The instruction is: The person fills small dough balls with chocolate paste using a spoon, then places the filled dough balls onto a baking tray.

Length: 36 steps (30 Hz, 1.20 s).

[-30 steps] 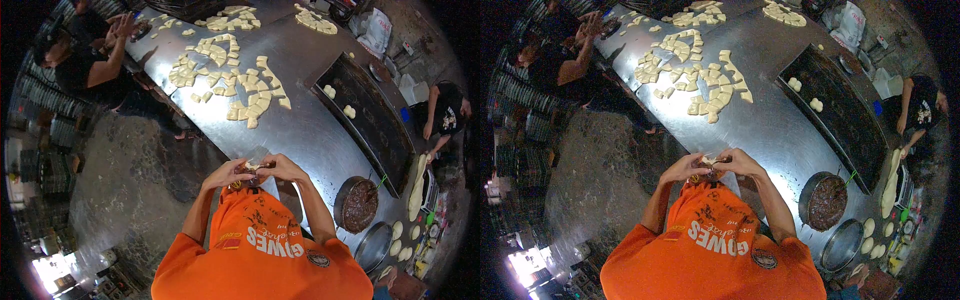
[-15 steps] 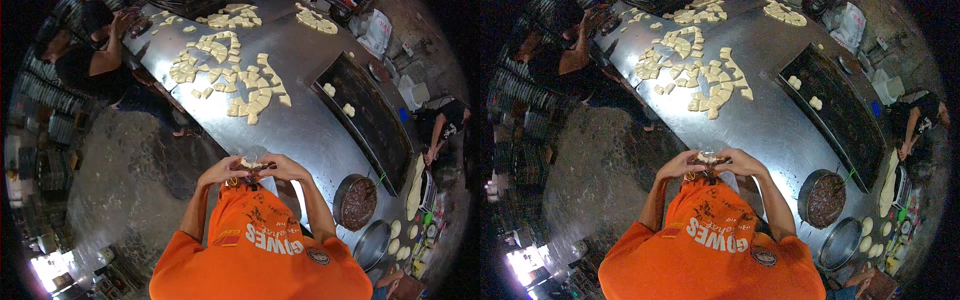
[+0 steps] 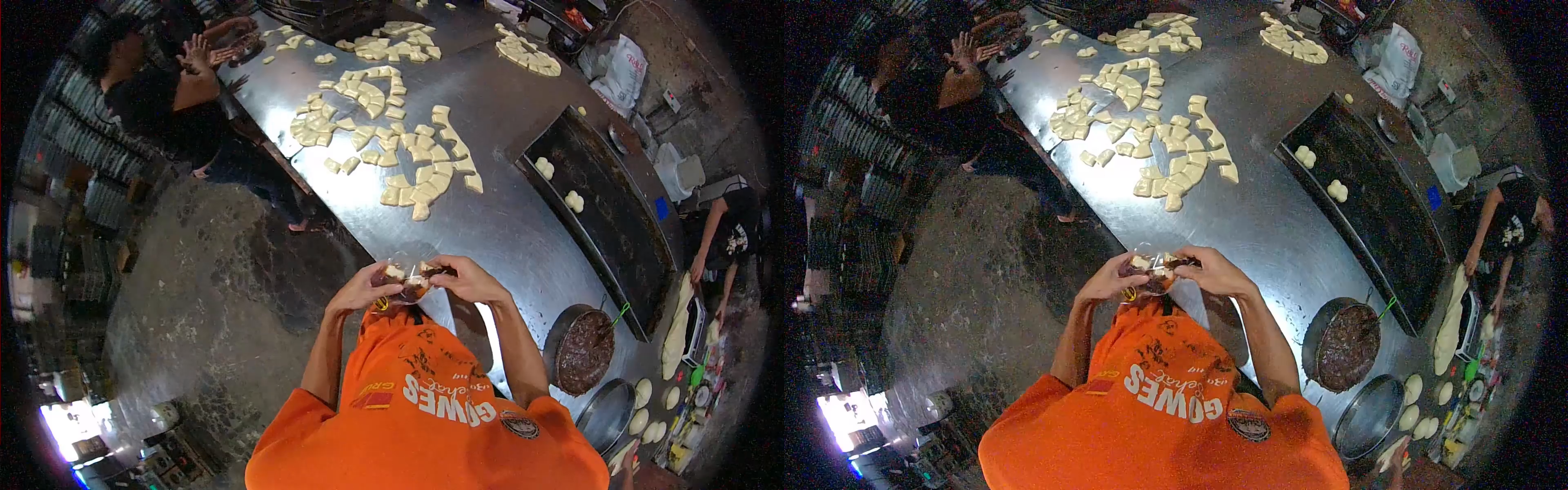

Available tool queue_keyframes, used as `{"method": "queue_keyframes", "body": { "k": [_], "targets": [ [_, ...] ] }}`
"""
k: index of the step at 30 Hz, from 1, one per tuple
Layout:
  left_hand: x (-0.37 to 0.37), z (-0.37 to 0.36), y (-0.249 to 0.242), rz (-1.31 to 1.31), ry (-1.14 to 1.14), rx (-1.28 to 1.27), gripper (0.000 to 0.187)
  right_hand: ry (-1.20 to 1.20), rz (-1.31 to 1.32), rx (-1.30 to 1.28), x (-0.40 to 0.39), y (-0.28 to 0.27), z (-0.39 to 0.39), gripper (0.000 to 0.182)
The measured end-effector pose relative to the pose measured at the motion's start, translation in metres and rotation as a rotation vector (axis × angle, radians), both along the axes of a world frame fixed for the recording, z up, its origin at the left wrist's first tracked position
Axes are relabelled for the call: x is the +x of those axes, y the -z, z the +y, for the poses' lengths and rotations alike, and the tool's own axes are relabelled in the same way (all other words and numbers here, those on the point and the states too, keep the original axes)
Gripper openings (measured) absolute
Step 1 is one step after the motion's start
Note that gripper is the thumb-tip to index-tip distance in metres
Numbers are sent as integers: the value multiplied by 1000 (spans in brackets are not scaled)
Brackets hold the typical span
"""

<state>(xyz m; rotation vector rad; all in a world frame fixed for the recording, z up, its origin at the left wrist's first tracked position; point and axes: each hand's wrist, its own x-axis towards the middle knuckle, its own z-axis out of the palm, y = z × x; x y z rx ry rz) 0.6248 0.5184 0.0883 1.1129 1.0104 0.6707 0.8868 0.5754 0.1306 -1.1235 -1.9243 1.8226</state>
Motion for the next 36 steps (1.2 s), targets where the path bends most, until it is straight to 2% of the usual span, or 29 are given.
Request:
{"method": "queue_keyframes", "body": {
  "k": [2, 3, 5, 6, 8, 9, 10, 12, 13, 14, 16, 18, 20, 22, 24, 25, 26, 27, 28, 29, 32, 33, 35, 36],
  "targets": [
    [2, -1, 6, -60, -59, -23, 45, 133, 72, -172, -2, -3, -3, 29],
    [3, -1, 9, -59, -61, -18, 45, 130, 72, -167, -3, 1, -4, 29],
    [7, -2, 14, -107, -121, -41, 42, 382, 131, -73, -7, 19, -10, 28],
    [10, 0, 9, -106, -114, -32, 42, 388, 134, -63, -9, 24, -10, 28],
    [15, -2, 2, -110, -220, -87, 40, 722, 317, -302, -15, 32, -13, 31],
    [16, -3, 14, -133, -264, -55, 38, 851, 359, -453, -16, 28, -14, 32],
    [14, -6, 18, -133, -256, -48, 38, 857, 364, -445, -12, 36, -15, 32],
    [11, -7, 7, 57, -293, 0, 37, 1039, 803, -687, 1, 56, -19, 29],
    [6, -10, 18, -3, -317, 41, 34, 1064, 797, -674, 12, 59, -22, 26],
    [5, -12, -19, -91, -354, -176, 34, 1064, 815, -657, 22, 61, -26, 26],
    [-11, -20, 11, -8, -461, 21, 37, 1153, 594, -320, 41, 65, -34, 24],
    [-25, -24, 27, -101, -595, 153, 40, 1311, 379, -146, 62, 54, -47, 30],
    [-49, -33, 44, 122, -734, 49, 41, 1293, 397, -102, 96, 60, -59, 31],
    [-66, -38, 78, 178, -940, 195, 42, 1266, 408, -86, 108, 22, -67, 30],
    [-79, -45, 96, 204, -1078, 61, 43, 1190, 485, 14, 103, -28, -70, 31],
    [-78, -46, 103, 194, -1064, 81, 43, 1117, 528, 32, 100, -54, -72, 35],
    [-76, -51, 110, 98, -1165, 66, 43, 1128, 539, 46, 94, -78, -75, 35],
    [-75, -57, 120, -2, -1265, 47, 44, 1011, 563, 78, 88, -102, -77, 38],
    [-78, -65, 136, -6, -1254, 59, 44, 892, 583, 108, 80, -127, -82, 42],
    [-81, -73, 162, -23, -1243, 74, 45, 898, 592, 117, 71, -155, -90, 42],
    [-110, -113, 271, -159, -1157, 174, 48, 591, 759, 203, 48, -228, -124, 56],
    [-95, -129, 261, -282, -1190, 122, 48, 594, 882, 126, 37, -248, -135, 49],
    [-103, -160, 282, 108, -1095, -117, 48, 172, 1285, 129, 30, -259, -138, 43],
    [-95, -171, 282, 95, -1118, -119, 48, 4, 1337, 56, 32, -267, -136, 33]
  ]
}}
